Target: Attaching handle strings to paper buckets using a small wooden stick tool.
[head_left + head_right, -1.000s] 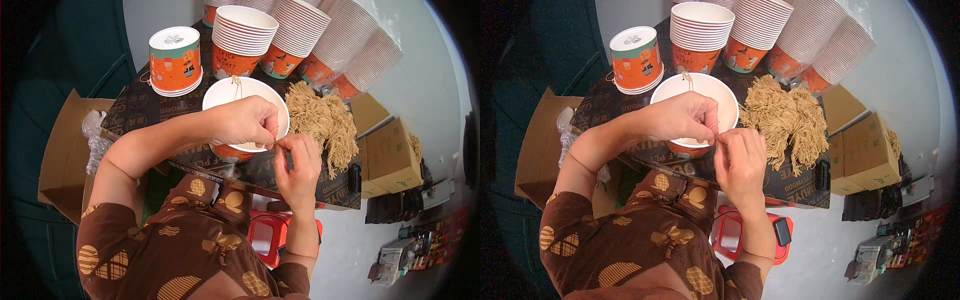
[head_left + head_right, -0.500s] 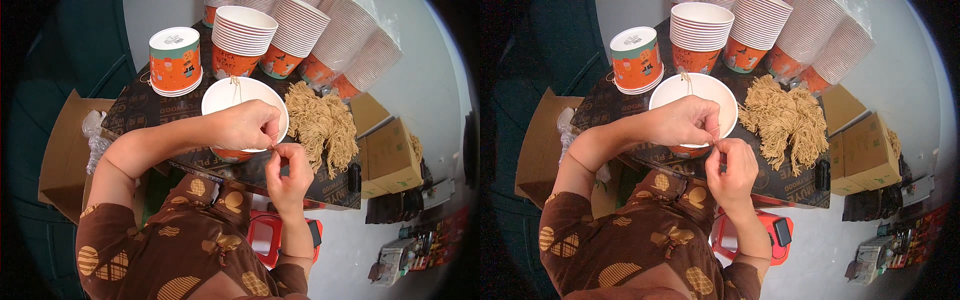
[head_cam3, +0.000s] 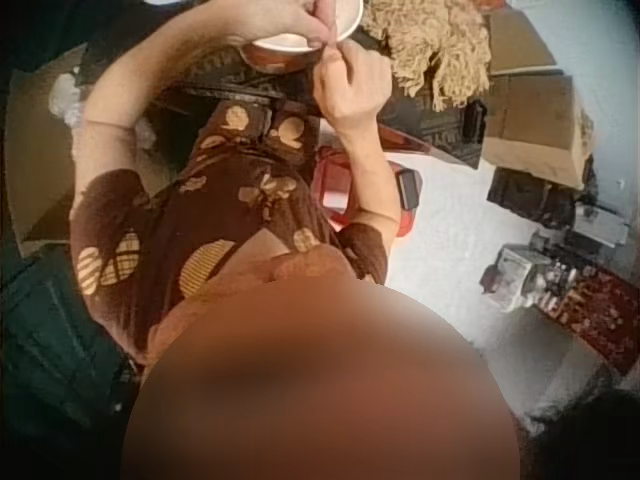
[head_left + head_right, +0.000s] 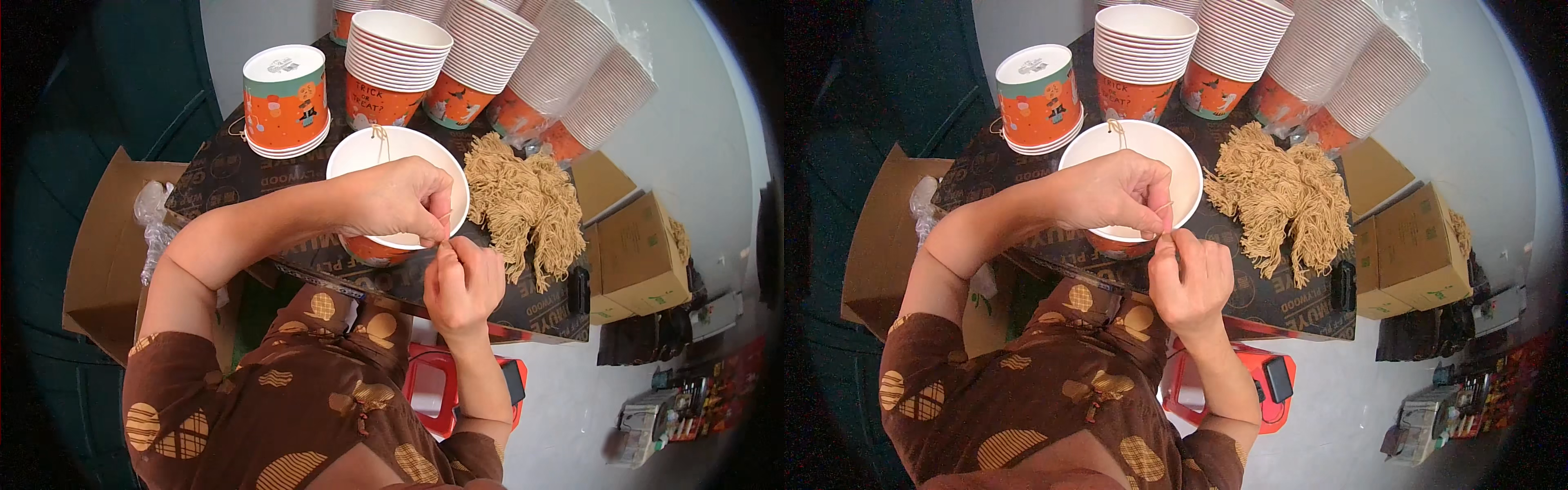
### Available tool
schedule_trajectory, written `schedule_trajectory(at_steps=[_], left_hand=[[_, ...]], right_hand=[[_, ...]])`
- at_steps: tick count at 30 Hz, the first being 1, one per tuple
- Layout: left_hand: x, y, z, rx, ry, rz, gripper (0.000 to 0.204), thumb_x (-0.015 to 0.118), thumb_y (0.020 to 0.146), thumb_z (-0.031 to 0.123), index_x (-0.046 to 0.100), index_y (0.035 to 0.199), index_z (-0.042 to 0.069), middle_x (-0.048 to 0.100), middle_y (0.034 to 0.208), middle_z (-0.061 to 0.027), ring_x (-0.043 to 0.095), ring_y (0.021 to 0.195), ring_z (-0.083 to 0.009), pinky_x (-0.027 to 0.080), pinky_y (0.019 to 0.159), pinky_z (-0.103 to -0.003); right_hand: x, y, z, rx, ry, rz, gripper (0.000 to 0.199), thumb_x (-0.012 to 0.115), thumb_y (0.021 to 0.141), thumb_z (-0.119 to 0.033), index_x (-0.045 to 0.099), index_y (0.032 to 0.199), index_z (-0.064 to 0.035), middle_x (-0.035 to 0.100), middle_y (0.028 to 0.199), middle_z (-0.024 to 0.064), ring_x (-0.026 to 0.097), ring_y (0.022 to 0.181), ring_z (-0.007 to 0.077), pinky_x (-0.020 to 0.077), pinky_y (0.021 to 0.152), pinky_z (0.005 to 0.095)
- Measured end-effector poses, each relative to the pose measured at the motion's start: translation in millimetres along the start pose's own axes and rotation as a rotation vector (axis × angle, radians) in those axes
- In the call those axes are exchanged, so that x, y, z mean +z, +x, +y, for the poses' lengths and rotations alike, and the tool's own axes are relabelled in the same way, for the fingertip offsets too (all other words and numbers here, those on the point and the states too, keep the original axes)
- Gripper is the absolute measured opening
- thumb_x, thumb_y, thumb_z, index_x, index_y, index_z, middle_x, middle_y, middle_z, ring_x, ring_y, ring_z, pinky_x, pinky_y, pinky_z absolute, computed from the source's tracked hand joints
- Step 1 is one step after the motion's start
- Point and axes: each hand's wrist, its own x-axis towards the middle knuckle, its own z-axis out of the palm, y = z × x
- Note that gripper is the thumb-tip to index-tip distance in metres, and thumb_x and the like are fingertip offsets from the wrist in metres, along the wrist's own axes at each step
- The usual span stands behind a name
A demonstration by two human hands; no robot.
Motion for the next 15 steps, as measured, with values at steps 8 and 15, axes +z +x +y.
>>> schedule_trajectory(at_steps=[8, 15], left_hand=[[2, -1, -2, 0.072, 0.210, 0.033, 0.010, 0.068, 0.079, 0.001, 0.060, 0.084, 0.001, 0.064, 0.082, -0.0030, 0.057, 0.074, -0.0072, 0.046, 0.066, -0.023], [6, -5, -1, 0.166, 0.355, 0.103, 0.011, 0.067, 0.079, 0.001, 0.056, 0.080, 0.002, 0.061, 0.077, -0.0020, 0.053, 0.071, -0.0076, 0.045, 0.063, -0.024]], right_hand=[[-3, 3, 0, -0.029, -0.011, 0.013, 0.015, 0.069, 0.072, 0.004, 0.059, 0.084, 0.0024, 0.061, 0.087, 0.0125, 0.053, 0.063, 0.0230, 0.0403, 0.055, 0.0341], [-13, 8, 9, 0.426, 0.290, -0.080, 0.012, 0.065, 0.079, 0.004, 0.064, 0.090, -0.0012, 0.059, 0.091, 0.0114, 0.053, 0.086, 0.0276, 0.0414, 0.075, 0.0359]])
